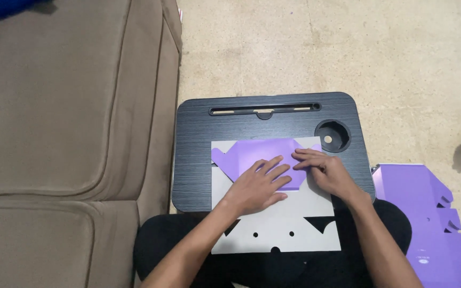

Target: The person assembles a purple cardboard box by folding its flaps and tucking them into slots. They then place the completed box aside and begin folding another flat purple cardboard piece into a box shape on a small lap desk.

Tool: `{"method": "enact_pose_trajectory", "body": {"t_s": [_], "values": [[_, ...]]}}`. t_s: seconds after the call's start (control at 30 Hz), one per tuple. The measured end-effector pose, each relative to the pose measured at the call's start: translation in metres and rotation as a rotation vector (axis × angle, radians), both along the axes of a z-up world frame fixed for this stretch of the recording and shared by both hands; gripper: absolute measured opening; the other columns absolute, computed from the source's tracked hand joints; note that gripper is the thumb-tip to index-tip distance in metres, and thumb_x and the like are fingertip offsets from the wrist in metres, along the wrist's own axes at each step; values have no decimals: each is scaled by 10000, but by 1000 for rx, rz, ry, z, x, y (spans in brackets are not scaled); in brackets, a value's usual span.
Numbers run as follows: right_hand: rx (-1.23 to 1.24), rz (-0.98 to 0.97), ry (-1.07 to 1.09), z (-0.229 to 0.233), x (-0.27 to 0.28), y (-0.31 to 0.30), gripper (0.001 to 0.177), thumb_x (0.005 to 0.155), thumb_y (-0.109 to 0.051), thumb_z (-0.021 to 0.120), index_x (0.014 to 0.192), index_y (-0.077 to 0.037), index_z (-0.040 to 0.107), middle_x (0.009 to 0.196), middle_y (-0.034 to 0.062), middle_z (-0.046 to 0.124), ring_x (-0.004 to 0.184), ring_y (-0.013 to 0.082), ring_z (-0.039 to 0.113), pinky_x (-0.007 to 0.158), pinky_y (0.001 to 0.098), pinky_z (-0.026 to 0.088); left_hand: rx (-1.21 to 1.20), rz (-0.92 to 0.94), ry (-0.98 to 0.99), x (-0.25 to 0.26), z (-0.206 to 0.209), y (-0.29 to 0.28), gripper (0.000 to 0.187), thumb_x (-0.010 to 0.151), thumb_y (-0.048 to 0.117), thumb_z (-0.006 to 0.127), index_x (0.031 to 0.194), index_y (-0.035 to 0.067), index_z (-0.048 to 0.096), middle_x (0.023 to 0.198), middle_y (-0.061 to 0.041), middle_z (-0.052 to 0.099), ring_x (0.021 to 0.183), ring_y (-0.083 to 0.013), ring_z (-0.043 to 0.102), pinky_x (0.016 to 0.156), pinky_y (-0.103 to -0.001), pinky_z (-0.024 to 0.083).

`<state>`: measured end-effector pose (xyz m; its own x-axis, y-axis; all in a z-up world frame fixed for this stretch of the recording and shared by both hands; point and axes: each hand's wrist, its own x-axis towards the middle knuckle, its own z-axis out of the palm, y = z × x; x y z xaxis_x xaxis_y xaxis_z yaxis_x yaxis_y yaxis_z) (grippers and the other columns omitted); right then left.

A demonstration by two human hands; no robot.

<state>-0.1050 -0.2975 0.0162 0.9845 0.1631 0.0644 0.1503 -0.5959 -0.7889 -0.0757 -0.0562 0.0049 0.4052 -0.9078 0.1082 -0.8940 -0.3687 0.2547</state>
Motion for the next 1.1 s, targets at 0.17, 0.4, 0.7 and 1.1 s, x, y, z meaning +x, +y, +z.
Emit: {"method": "enact_pose_trajectory", "body": {"t_s": [0.17, 0.4, 0.7, 1.1], "values": [[22, -47, 35, 3, 5, 7, 436, 799, 188, 493, 926, -58, 829, 1115, 151, 796, 1203, 361, 677, 1103, 536, 460, -16, 2, -17, 6, -14, -4, 521, 1035, 530, 336, 1372, 178, 521, 1479, -106, 492, 1477, -330, 358, 1156, -491, 338], [-1, -69, 81, 29, 10, 24, 436, 804, 179, 469, 969, -29, 814, 1101, 163, 799, 1154, 393, 696, 1023, 529, 508, 139, 87, 81, 4, 6, -2, 541, 1081, 418, 184, 1570, 232, 319, 1674, -105, 229, 1565, -353, 139, 1212, -529, 213], [-202, -57, -175, -17, 72, 57, 357, 877, -103, 611, 1192, -235, 715, 1247, 34, 704, 1190, 309, 630, 985, 461, 480, 123, 136, 18, 2, -22, -3, 568, 1061, 497, 137, 1357, 279, 569, 1508, -67, 479, 1534, -355, 253, 1260, -537, 167], [-310, -87, 127, -19, 125, 127, 983, 776, -468, 853, 1576, -224, 337, 1640, 248, 207, 1537, 465, -3, 1138, 695, 9, 254, 149, 73, 4, -23, -7, 649, 1023, 500, 128, 1133, 213, 700, 1274, -75, 678, 1326, -329, 529, 1216, -560, 212]]}}
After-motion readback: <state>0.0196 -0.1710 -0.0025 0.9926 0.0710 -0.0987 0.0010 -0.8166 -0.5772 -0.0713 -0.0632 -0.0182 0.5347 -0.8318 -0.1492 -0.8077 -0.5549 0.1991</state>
